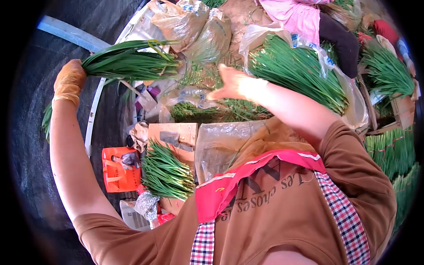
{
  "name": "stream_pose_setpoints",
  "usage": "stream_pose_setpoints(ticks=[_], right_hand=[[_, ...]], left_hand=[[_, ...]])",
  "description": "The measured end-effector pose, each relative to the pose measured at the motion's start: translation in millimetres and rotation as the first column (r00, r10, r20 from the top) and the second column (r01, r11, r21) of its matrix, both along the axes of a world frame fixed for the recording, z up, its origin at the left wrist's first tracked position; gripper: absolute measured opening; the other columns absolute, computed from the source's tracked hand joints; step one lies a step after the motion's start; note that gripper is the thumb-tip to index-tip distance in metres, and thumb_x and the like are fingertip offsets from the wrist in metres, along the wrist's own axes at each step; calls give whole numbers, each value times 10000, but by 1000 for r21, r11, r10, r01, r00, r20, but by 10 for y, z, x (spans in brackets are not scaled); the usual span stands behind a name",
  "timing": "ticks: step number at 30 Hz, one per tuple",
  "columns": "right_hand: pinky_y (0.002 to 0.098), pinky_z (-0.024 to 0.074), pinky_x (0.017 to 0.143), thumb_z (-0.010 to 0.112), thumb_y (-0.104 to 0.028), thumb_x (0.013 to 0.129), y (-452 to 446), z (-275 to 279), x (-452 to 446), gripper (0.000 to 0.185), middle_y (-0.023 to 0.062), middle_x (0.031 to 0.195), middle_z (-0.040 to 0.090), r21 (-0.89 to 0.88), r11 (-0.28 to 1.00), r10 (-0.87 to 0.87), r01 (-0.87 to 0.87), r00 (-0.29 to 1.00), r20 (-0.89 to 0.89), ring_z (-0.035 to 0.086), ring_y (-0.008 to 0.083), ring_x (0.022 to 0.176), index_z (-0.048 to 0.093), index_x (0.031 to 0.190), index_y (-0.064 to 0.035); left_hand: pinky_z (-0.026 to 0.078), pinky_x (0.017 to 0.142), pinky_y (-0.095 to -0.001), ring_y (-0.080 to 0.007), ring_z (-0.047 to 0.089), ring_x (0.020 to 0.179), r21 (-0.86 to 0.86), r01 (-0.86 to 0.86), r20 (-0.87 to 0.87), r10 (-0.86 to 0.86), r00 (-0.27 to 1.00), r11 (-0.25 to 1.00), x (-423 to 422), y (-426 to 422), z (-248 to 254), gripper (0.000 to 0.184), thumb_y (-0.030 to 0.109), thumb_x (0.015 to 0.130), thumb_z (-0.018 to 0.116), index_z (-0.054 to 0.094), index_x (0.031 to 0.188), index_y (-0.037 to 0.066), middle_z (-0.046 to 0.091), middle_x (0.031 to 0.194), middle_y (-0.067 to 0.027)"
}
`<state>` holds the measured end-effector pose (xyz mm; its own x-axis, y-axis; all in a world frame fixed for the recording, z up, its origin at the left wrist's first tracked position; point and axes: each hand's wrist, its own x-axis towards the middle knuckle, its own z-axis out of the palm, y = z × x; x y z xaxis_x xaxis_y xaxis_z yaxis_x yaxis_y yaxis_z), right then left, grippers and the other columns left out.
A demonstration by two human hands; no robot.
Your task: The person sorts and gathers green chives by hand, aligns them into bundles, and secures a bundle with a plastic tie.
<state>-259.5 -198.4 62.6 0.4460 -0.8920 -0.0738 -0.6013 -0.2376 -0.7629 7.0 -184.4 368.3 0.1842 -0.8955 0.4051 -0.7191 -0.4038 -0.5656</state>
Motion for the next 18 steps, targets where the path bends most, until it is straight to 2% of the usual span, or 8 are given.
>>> stream_pose_setpoints(ticks=[3,5,8,9,11,13,15,18], right_hand=[[349,281,1090,718,-546,691,-8,243,297,1036,266,1408,333,-167,985,14,51,931,364,353,322,1311,257,1390,63],[360,301,1077,711,-564,690,-133,242,501,1016,258,1387,372,-181,978,4,107,852,524,387,326,1287,296,1378,58],[365,369,1009,629,-474,815,-79,155,520,661,238,1252,515,-181,978,12,99,846,533,482,310,1193,521,1218,39],[365,389,989,610,-441,847,30,126,449,581,233,1214,548,-191,977,24,93,844,536,506,305,1166,561,1178,34],[327,459,863,550,-310,910,227,-89,361,351,169,1001,643,-57,997,73,-46,677,732,610,235,947,630,1087,-18],[303,481,789,545,-276,913,291,-588,398,289,126,889,666,62,968,41,-245,395,918,633,190,822,650,1047,-42],[279,444,593,493,-283,925,393,-667,191,289,19,694,582,324,867,-14,-378,632,775,535,130,621,679,896,-64],[254,368,525,497,-312,907,125,-764,-52,276,-37,603,433,404,900,-90,-165,836,541,397,101,541,687,901,-112]], left_hand=[[501,704,-382,-326,670,845,175,-148,-198,182,963,973,-302,67,-78,245,148,842,483,664,919,2,675,832,-204],[469,542,-398,-287,656,635,152,-12,-242,49,969,988,-125,99,-298,130,54,795,529,651,788,12,634,644,-155],[335,365,-262,-143,479,417,412,-13,-706,329,627,911,68,506,-677,89,74,816,548,637,811,61,552,559,-50],[359,384,-281,-133,472,424,369,-12,-719,293,630,930,-128,884,-828,113,108,809,542,616,741,57,518,562,-32],[321,361,-259,-125,470,410,440,96,-898,437,49,893,287,1472,-1443,140,130,777,570,607,869,31,542,583,-31],[323,365,-261,-128,472,415,459,80,-819,456,-347,885,482,2104,-2231,142,131,776,573,608,869,30,543,586,-32],[325,369,-263,-131,474,419,463,-35,-755,374,-539,886,549,2692,-3039,144,132,774,575,608,870,30,545,589,-34],[328,375,-266,-135,477,425,397,-195,-797,231,-558,897,500,3117,-3723,146,133,771,579,609,871,30,547,593,-37]])
